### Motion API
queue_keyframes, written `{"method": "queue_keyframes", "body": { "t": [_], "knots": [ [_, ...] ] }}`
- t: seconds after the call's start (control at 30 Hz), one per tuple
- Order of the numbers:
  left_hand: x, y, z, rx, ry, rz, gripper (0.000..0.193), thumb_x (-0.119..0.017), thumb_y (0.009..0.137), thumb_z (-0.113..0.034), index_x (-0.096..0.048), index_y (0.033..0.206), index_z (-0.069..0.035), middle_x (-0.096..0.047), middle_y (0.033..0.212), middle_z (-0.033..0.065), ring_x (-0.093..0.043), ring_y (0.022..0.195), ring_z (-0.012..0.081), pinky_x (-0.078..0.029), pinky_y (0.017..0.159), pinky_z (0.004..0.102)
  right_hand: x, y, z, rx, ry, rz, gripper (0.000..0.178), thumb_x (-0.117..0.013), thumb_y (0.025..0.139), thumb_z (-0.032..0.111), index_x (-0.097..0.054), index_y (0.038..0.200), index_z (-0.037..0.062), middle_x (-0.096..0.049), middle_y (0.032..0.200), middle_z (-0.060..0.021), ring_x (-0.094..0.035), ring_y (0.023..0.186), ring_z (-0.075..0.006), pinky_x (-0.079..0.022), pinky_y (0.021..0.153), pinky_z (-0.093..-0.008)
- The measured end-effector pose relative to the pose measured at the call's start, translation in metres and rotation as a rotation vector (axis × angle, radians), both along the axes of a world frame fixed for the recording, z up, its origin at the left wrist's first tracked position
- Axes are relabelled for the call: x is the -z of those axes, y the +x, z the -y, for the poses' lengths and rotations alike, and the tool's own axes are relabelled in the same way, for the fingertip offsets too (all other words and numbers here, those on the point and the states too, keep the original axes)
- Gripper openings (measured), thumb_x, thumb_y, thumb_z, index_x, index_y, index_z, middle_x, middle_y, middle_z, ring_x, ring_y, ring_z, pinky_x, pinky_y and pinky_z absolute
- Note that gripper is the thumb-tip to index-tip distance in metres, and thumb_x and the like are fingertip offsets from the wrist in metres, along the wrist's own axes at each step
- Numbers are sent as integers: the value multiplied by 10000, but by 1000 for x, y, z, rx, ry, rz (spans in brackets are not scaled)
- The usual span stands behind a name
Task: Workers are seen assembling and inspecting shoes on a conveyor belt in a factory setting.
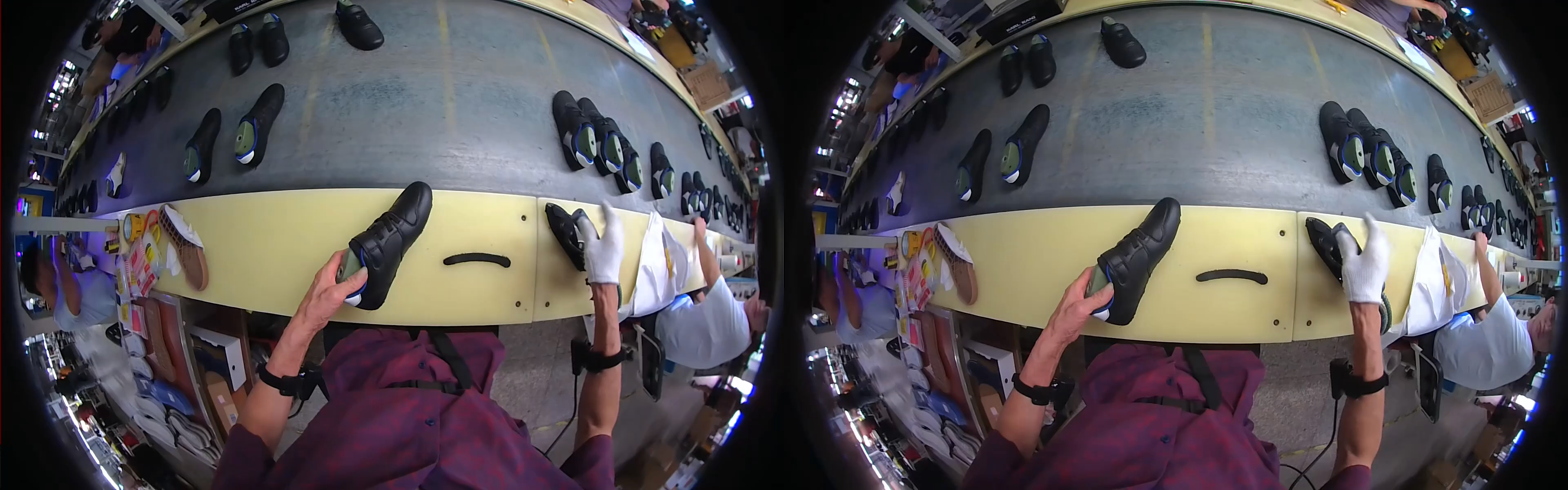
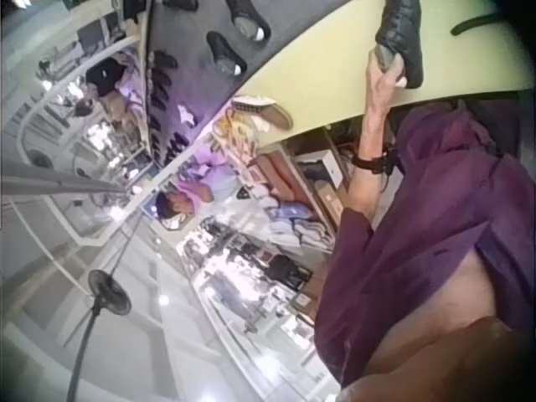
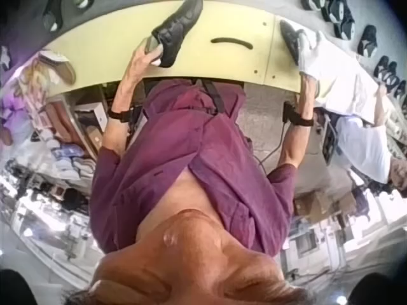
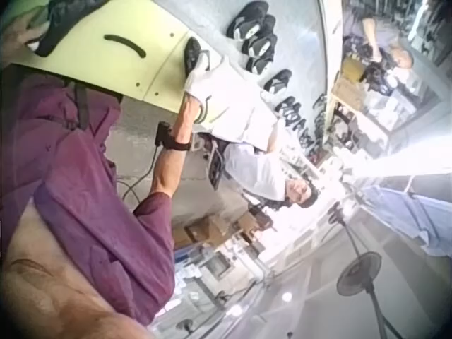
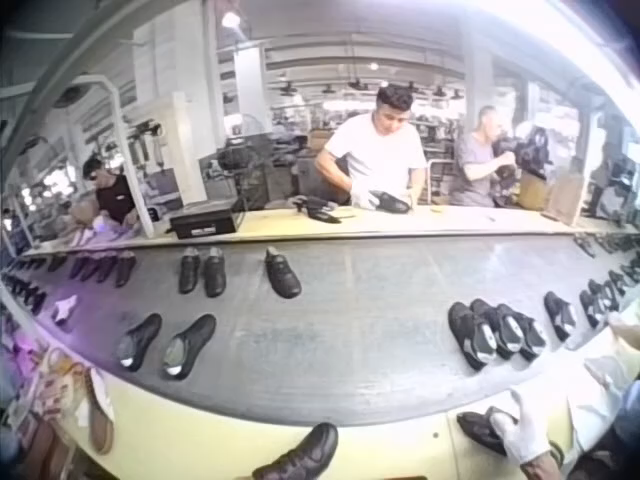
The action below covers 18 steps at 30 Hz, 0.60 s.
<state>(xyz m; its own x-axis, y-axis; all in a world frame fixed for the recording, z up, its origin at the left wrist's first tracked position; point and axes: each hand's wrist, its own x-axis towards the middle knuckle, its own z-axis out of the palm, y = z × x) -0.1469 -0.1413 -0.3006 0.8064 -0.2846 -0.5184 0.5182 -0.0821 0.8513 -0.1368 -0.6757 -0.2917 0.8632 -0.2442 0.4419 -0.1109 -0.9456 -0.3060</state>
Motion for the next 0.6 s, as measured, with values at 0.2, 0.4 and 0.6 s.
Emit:
{"method": "queue_keyframes", "body": {
  "t": [0.2,0.4,0.6],
  "knots": [
    [15,-21,3,-85,-88,50,639,-715,1037,-349,-519,1508,36,-651,1375,124,-605,1283,205,-443,1133,364,-14,18,-15,-82,215,-502,426,-849,874,314,-717,1156,24,-765,1036,-177,-743,982,-380,-572,897,-435],
    [17,-24,15,-53,-69,122,634,-704,1039,-357,-517,1505,29,-632,1397,159,-599,1305,257,-439,1144,403,-43,13,-52,-187,333,-682,356,-879,863,305,-711,985,16,-723,779,-137,-702,731,-212,-570,721,-369],
    [11,-30,25,53,176,301,673,-680,1047,-410,-495,1511,42,-597,1432,248,-589,1331,366,-432,1154,449,-102,6,-191,-442,643,-616,396,-922,853,294,-671,1004,28,-742,825,-138,-723,738,-219,-587,717,-373]
  ]
}}
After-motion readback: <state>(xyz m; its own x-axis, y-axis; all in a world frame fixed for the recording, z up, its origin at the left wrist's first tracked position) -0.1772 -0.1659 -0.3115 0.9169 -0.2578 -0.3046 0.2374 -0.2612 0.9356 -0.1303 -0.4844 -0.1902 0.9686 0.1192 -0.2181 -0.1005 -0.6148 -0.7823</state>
